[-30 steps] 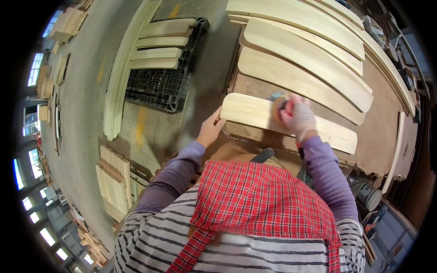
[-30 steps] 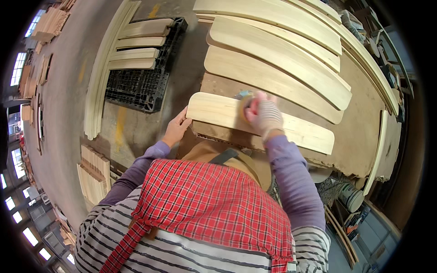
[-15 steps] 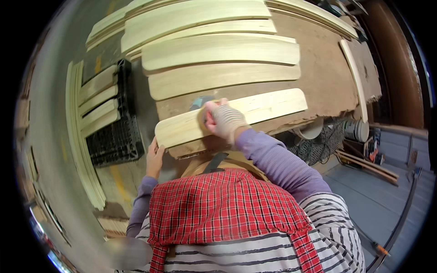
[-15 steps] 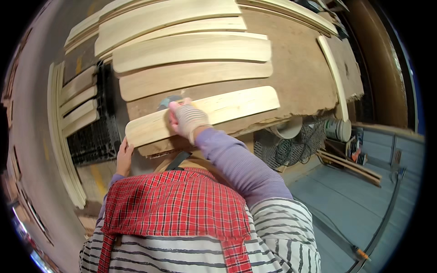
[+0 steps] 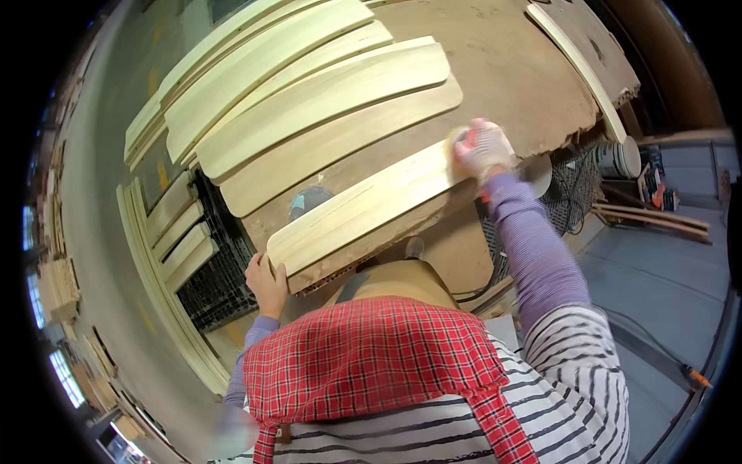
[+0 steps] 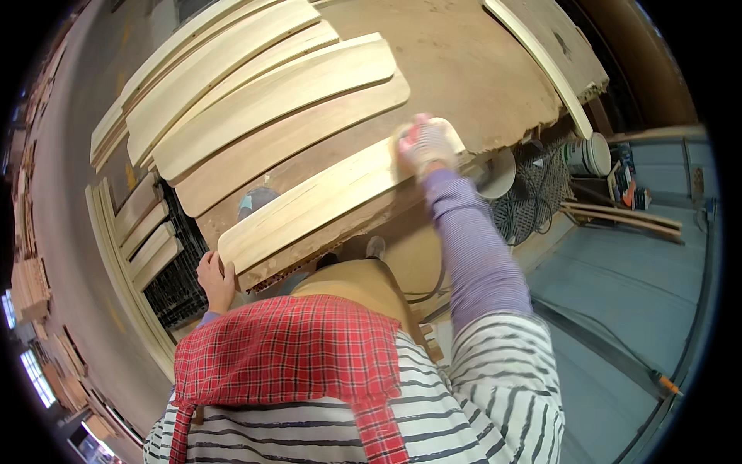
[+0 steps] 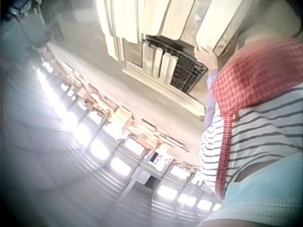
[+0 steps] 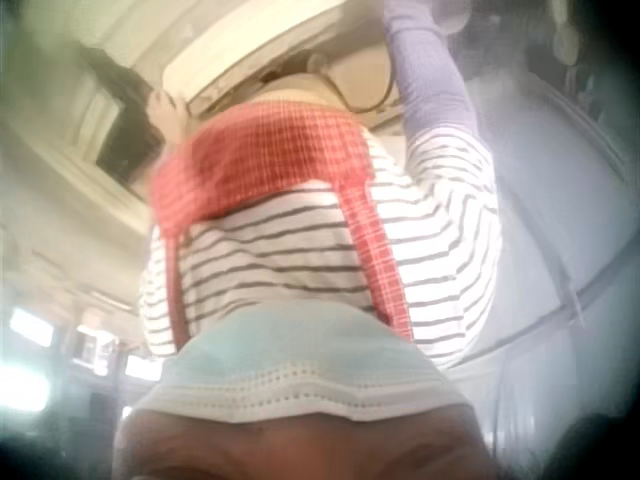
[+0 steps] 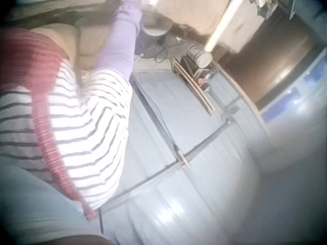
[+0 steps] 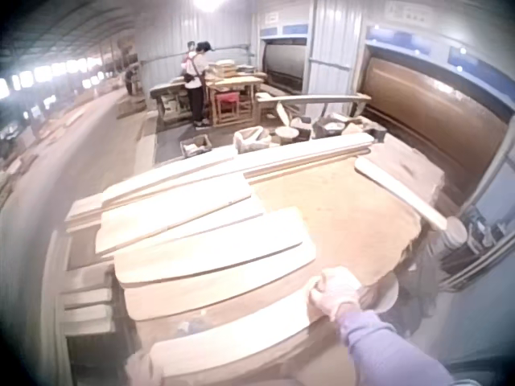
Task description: The person sands the flat faces and curved edges of wooden furniture slats using a handheld power sander. They pick up slats one at a time, sand both sides and the perimeter, and place them onto a stack.
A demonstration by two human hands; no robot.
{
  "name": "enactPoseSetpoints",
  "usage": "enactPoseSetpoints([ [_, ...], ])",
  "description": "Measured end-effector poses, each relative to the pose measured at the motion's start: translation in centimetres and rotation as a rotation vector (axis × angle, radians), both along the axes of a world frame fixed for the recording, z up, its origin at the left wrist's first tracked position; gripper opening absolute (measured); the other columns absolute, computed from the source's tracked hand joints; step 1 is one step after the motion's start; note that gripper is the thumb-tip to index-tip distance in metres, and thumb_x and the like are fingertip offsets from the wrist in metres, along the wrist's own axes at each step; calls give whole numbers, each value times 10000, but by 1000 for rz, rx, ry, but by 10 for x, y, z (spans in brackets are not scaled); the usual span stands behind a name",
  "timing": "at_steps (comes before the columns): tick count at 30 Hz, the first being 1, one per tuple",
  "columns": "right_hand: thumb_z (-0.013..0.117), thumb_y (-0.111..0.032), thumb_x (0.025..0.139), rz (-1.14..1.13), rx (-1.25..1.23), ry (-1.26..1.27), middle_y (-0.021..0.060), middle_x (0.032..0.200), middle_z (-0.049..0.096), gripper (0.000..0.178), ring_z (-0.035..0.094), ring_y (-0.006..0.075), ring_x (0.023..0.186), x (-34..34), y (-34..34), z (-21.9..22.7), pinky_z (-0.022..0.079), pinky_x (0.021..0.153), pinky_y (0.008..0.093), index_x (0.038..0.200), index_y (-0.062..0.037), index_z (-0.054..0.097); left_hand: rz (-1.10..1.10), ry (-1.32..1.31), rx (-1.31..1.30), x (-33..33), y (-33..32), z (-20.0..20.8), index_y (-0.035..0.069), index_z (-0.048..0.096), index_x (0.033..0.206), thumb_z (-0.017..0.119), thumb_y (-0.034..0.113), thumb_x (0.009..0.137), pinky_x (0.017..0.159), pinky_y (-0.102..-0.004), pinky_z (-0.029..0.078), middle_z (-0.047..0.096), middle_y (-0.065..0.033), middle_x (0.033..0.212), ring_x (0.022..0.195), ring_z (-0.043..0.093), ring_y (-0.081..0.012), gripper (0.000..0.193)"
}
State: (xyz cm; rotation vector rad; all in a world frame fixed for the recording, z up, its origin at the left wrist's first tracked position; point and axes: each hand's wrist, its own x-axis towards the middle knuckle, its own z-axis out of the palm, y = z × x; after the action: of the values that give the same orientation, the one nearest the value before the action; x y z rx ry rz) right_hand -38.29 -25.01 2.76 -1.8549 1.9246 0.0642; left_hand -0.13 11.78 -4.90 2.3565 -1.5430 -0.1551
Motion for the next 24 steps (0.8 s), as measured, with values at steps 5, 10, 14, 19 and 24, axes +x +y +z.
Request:
enactPoseSetpoints([
  [5, 612, -282, 910, 608, 102, -141, 205, 1085, 607, 208, 658, 355, 967, 112, 99, 20, 539, 874, 461, 1071, -151, 610, -36, 144, -286, -38, -98, -17, 50, 639, 1179, 611, 130, 879, 985, -478, 386, 600, -167, 1194, 1134, 524, -364, 311],
  [10, 615, -290, 890, 364, 7, -163, 213, 1115, 626, 236, 649, 404, 946, 80, 87, 24, 545, 839, 458, 1035, -104, 610, -164, 184, -174, -99, -169, -34, 91, 641, 1068, 589, 164, 926, 910, -448, 409, 618, -92, 1084, 1037, 549, -322, 168],
  [14, 590, -280, 910, -3, -218, 14, 209, 952, 630, 249, 645, 323, 905, -22, 15, 16, 552, 783, 419, 1036, -66, 600, -202, 95, -122, -120, -178, -25, 102, 637, 1058, 563, 167, 947, 881, -450, 410, 619, -113, 1052, 1028, 556, -324, 149],
  [19, 598, -293, 914, -456, 1, -247, 227, 1128, 588, 365, 656, 350, 1021, -70, -42, 4, 557, 840, 414, 1163, -29, 551, -214, 102, -135, -127, -183, -22, 93, 637, 1038, 549, 158, 946, 863, -452, 408, 607, -116, 1006, 1002, 549, -331, 142],
  [24, 595, -227, 926, 514, 123, 1, 251, 1241, 596, 342, 627, 412, 1112, 51, 12, 2, 499, 1018, 449, 1229, -69, 590, -209, 63, -76, -121, -181, -23, 96, 627, 1045, 544, 167, 947, 885, -446, 406, 615, -97, 1047, 1020, 556, -312, 147],
])
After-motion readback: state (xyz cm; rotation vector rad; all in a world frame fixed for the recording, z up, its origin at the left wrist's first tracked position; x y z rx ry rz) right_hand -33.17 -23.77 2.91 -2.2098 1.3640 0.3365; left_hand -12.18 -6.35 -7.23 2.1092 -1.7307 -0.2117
